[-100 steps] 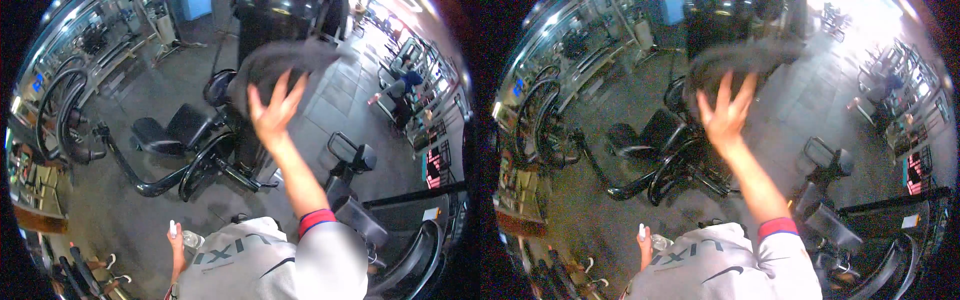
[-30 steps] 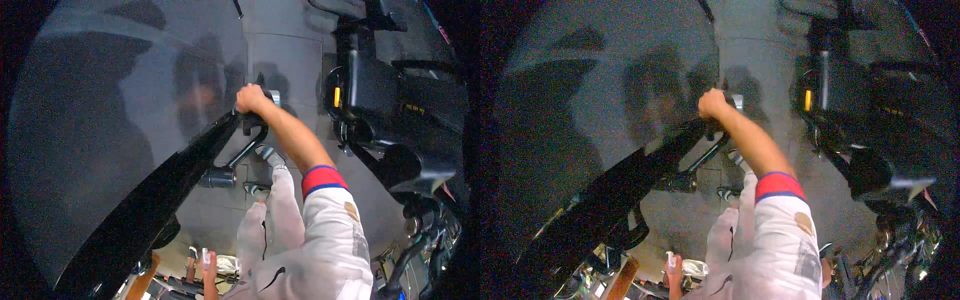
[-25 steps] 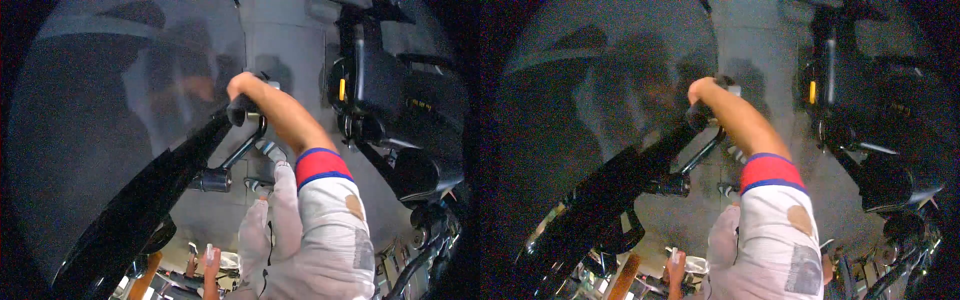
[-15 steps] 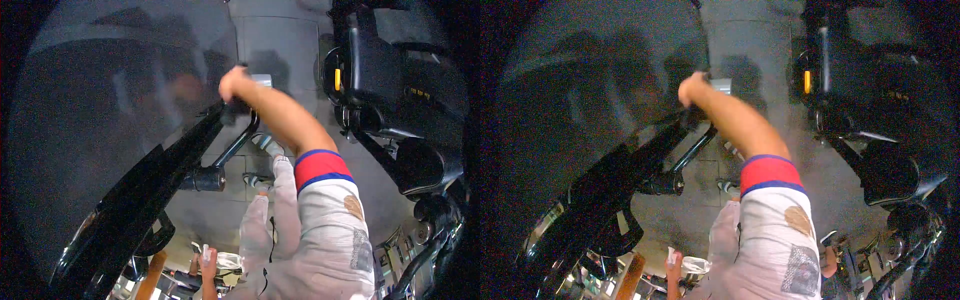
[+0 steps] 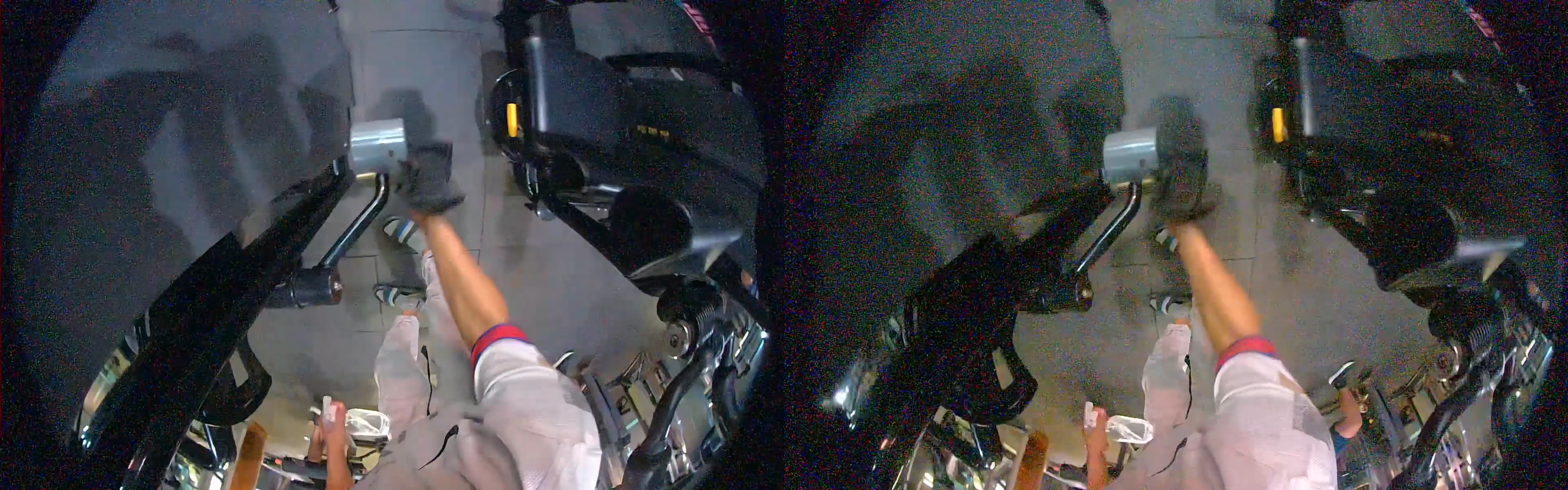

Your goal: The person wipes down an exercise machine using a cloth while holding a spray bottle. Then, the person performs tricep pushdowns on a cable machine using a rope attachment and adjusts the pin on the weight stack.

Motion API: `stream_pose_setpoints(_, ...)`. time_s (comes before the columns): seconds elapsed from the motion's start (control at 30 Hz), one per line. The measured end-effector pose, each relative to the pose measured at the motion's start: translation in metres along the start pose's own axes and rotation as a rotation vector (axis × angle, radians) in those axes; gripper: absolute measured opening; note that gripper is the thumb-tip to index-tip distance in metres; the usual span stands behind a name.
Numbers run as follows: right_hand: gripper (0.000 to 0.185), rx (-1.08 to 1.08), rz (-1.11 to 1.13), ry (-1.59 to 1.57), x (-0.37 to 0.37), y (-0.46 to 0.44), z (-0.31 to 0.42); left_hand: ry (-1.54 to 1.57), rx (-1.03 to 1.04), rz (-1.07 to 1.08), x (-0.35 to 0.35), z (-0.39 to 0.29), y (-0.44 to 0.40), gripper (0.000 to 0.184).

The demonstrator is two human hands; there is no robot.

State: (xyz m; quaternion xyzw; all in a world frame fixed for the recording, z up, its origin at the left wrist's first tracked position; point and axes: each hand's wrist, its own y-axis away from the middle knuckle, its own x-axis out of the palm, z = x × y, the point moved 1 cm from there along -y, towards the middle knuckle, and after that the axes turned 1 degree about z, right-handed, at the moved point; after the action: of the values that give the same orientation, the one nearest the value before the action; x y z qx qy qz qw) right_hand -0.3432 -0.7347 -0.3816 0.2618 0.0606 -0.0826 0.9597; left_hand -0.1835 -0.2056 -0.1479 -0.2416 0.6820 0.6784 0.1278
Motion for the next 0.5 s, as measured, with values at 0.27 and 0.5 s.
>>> stream_pose_setpoints(0.27, 0.035, -1.004, 0.106, 1.09, 0.05, -0.006, 0.064, 0.132, 0.157, -0.21, -0.012, 0.013, -0.024, 0.035)
stream_pose_setpoints(0.5, 0.034, -0.52, 1.047, 1.072, 0.125, -0.09, 0.027, 0.106, 0.132, -0.159, 0.003, -0.031, -0.006, 0.026)
